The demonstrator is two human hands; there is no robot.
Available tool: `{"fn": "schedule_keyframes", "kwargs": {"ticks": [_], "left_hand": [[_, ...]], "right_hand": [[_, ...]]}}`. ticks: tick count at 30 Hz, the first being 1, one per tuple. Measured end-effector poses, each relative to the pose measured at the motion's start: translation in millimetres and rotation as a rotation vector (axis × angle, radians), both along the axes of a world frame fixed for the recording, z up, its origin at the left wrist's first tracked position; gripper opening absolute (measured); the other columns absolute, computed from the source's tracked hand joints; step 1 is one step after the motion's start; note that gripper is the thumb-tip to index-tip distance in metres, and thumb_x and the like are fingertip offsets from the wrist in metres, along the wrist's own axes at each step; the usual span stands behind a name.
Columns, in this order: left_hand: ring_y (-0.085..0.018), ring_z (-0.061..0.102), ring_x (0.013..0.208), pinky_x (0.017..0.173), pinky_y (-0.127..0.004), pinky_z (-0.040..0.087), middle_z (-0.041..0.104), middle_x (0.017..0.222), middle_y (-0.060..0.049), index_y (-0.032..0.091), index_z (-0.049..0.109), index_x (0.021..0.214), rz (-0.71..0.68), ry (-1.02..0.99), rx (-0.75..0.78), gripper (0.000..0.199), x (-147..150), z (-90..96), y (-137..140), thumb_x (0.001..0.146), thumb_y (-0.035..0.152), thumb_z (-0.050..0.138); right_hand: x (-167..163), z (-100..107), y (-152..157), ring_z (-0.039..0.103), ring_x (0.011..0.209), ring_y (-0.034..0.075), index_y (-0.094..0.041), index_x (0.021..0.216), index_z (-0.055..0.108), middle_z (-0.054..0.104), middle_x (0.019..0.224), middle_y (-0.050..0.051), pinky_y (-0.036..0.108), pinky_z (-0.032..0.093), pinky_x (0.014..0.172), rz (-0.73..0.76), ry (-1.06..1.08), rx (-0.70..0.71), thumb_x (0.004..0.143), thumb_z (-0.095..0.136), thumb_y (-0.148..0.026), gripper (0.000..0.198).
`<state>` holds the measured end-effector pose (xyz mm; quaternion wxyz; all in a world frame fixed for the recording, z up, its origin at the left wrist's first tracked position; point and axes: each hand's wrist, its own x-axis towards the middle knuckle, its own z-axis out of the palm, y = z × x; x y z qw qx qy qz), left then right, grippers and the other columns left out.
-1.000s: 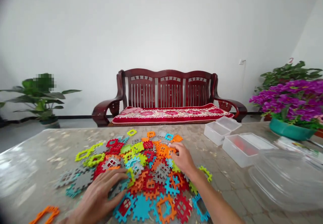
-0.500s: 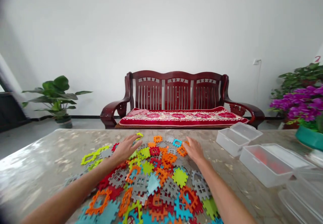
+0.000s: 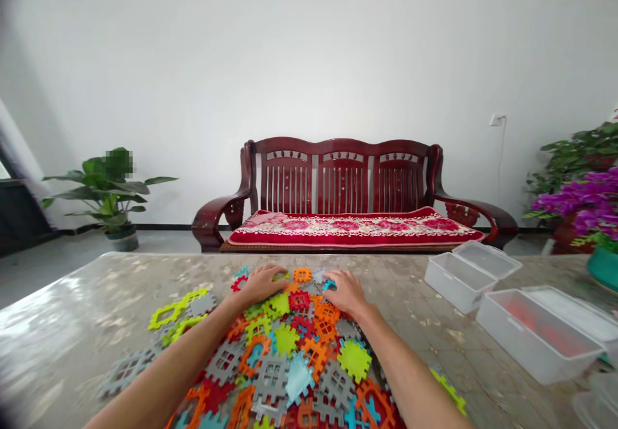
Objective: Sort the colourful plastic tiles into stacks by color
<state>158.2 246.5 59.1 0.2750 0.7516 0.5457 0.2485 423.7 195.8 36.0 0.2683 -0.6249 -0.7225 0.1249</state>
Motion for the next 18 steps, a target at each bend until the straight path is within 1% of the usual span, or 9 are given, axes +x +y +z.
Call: {"fn": "schedule_keyframes", "kwargs": {"ticks": [3, 5, 7, 9, 10, 12, 15, 16, 18], "left_hand": [[-0.034, 0.053, 0.121, 0.109, -0.043, 0.032, 0.07, 0.117, -0.01, 0.024, 0.076, 0.097, -0.022, 0.016, 0.046, 0.031, 11, -0.8, -11, 0.069, 0.037, 0.074], [-0.031, 0.058, 0.113, 0.103, -0.04, 0.038, 0.072, 0.107, -0.01, 0.021, 0.077, 0.092, -0.019, 0.0, 0.063, 0.024, 15, -0.8, -16, 0.071, 0.033, 0.071], [-0.029, 0.062, 0.107, 0.099, -0.038, 0.041, 0.074, 0.1, -0.009, 0.02, 0.076, 0.088, -0.009, -0.035, 0.07, 0.019, 18, -0.6, -19, 0.073, 0.029, 0.068], [-0.027, 0.063, 0.104, 0.097, -0.036, 0.043, 0.074, 0.097, -0.008, 0.02, 0.076, 0.088, 0.0, -0.089, 0.07, 0.019, 21, 0.2, -21, 0.075, 0.026, 0.064], [-0.025, 0.063, 0.103, 0.096, -0.035, 0.044, 0.074, 0.097, -0.007, 0.019, 0.075, 0.09, 0.002, -0.122, 0.067, 0.02, 23, 1.2, -24, 0.076, 0.025, 0.063], [-0.023, 0.065, 0.1, 0.092, -0.033, 0.047, 0.074, 0.1, -0.007, 0.018, 0.074, 0.097, -0.01, -0.191, 0.047, 0.025, 28, 5.1, -32, 0.079, 0.027, 0.058], [-0.019, 0.069, 0.09, 0.08, -0.03, 0.053, 0.075, 0.1, -0.007, 0.016, 0.07, 0.111, -0.083, -0.277, -0.022, 0.037, 33, 17.3, -51, 0.086, 0.034, 0.05], [-0.019, 0.07, 0.09, 0.077, -0.029, 0.054, 0.075, 0.101, -0.007, 0.016, 0.068, 0.115, -0.123, -0.302, -0.049, 0.041, 31, 22.9, -57, 0.087, 0.037, 0.047], [-0.021, 0.069, 0.099, 0.08, -0.03, 0.054, 0.074, 0.11, -0.009, 0.016, 0.068, 0.117, -0.212, -0.349, -0.085, 0.047, 17, 34.1, -64, 0.089, 0.045, 0.043]], "right_hand": [[-10, -3, -1, 0.063, 0.109, 0.025, -0.021, 0.119, 0.07, 0.07, 0.118, 0.006, 0.038, 0.047, 0.099, -0.006, 0.173, 0.007, 0.064, 0.057, -0.011, 0.057], [-14, -2, -1, 0.066, 0.1, 0.022, -0.019, 0.118, 0.07, 0.071, 0.115, 0.007, 0.034, 0.051, 0.092, 0.005, 0.276, 0.003, 0.061, 0.054, -0.007, 0.06], [-19, 2, -5, 0.067, 0.092, 0.021, -0.019, 0.112, 0.072, 0.071, 0.113, 0.007, 0.034, 0.053, 0.087, 0.017, 0.332, 0.003, 0.06, 0.054, -0.007, 0.056], [-26, 9, -12, 0.067, 0.09, 0.021, -0.018, 0.107, 0.074, 0.073, 0.108, 0.007, 0.036, 0.054, 0.085, 0.037, 0.388, 0.003, 0.061, 0.053, -0.008, 0.051], [-31, 14, -17, 0.067, 0.091, 0.022, -0.017, 0.105, 0.074, 0.074, 0.106, 0.007, 0.037, 0.054, 0.087, 0.068, 0.428, -0.004, 0.062, 0.054, -0.009, 0.049], [-42, 25, -31, 0.068, 0.094, 0.022, -0.017, 0.104, 0.075, 0.075, 0.103, 0.007, 0.038, 0.053, 0.09, 0.179, 0.53, -0.04, 0.064, 0.055, -0.012, 0.045], [-52, 39, -54, 0.069, 0.098, 0.023, -0.019, 0.101, 0.075, 0.076, 0.102, 0.005, 0.039, 0.052, 0.093, 0.359, 0.658, -0.1, 0.069, 0.058, -0.019, 0.036], [-51, 42, -60, 0.069, 0.097, 0.023, -0.02, 0.101, 0.075, 0.076, 0.102, 0.005, 0.039, 0.052, 0.093, 0.375, 0.672, -0.101, 0.071, 0.059, -0.022, 0.034], [-39, 44, -69, 0.069, 0.098, 0.024, -0.019, 0.103, 0.074, 0.076, 0.105, 0.006, 0.04, 0.052, 0.093, 0.307, 0.656, -0.064, 0.074, 0.058, -0.028, 0.034]]}}
